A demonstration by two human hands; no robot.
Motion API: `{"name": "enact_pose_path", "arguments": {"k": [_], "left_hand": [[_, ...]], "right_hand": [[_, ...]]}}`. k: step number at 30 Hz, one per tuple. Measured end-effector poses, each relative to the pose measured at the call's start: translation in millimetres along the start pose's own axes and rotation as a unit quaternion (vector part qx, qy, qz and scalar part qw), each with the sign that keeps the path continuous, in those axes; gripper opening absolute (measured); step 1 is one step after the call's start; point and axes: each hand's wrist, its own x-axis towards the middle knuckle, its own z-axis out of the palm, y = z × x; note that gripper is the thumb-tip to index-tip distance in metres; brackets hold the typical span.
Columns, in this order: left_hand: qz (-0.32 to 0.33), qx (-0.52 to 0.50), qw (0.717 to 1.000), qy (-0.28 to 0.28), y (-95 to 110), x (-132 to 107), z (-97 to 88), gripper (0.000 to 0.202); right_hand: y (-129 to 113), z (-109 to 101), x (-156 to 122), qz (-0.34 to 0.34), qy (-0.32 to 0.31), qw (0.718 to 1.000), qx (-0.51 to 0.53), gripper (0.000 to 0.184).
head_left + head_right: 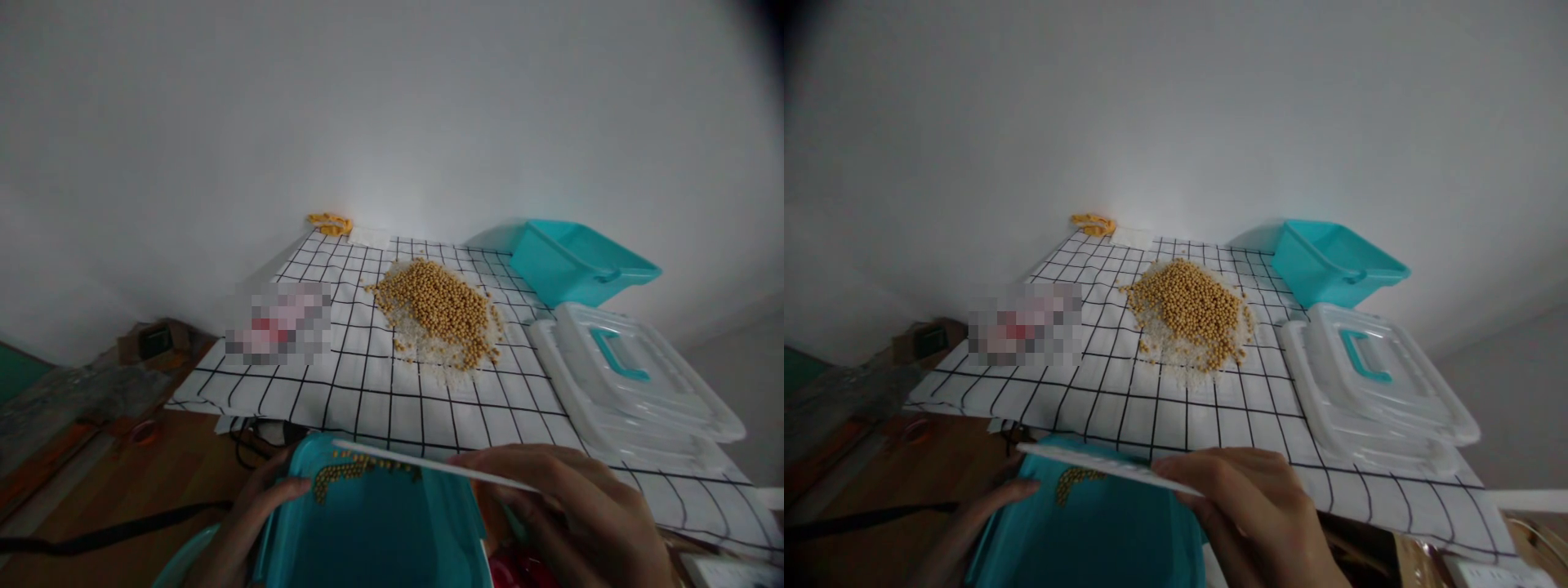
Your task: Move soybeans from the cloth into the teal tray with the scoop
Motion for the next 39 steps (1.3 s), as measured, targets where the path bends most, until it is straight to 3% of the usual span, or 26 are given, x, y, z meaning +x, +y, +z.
{"name": "enact_pose_path", "arguments": {"k": [6,10,15,19,26,35,39], "left_hand": [[-0.03,-0.044,0.998,-0.046,-1,-1,7.1,0.054],[-0.039,-0.059,0.997,-0.041,-5,-3,9.3,0.054],[-0.045,-0.098,0.993,-0.047,-7,-4,11.0,0.046],[-0.028,-0.069,0.995,-0.06,-8,-3,11.7,0.044],[0.001,-0.045,0.998,-0.039,-23,7,8.2,0.047],[-0.035,-0.102,0.993,-0.051,-19,2,14.9,0.035],[-0.033,-0.11,0.991,-0.063,-15,-2,17.2,0.036]], "right_hand": [[-5,1,-7,0.078,0.053,0.995,-0.04,0.032],[3,-2,-4,0.017,0.002,0.998,-0.055,0.027],[6,6,-4,-0.002,0.041,0.998,-0.05,0.036],[12,6,-5,-0.029,0.025,0.996,-0.082,0.037],[26,14,-18,0.022,0.104,0.983,-0.151,0.042],[34,4,-12,-0.023,0.139,0.965,-0.219,0.027],[27,3,-19,0.043,0.203,0.961,-0.184,0.02]]}}
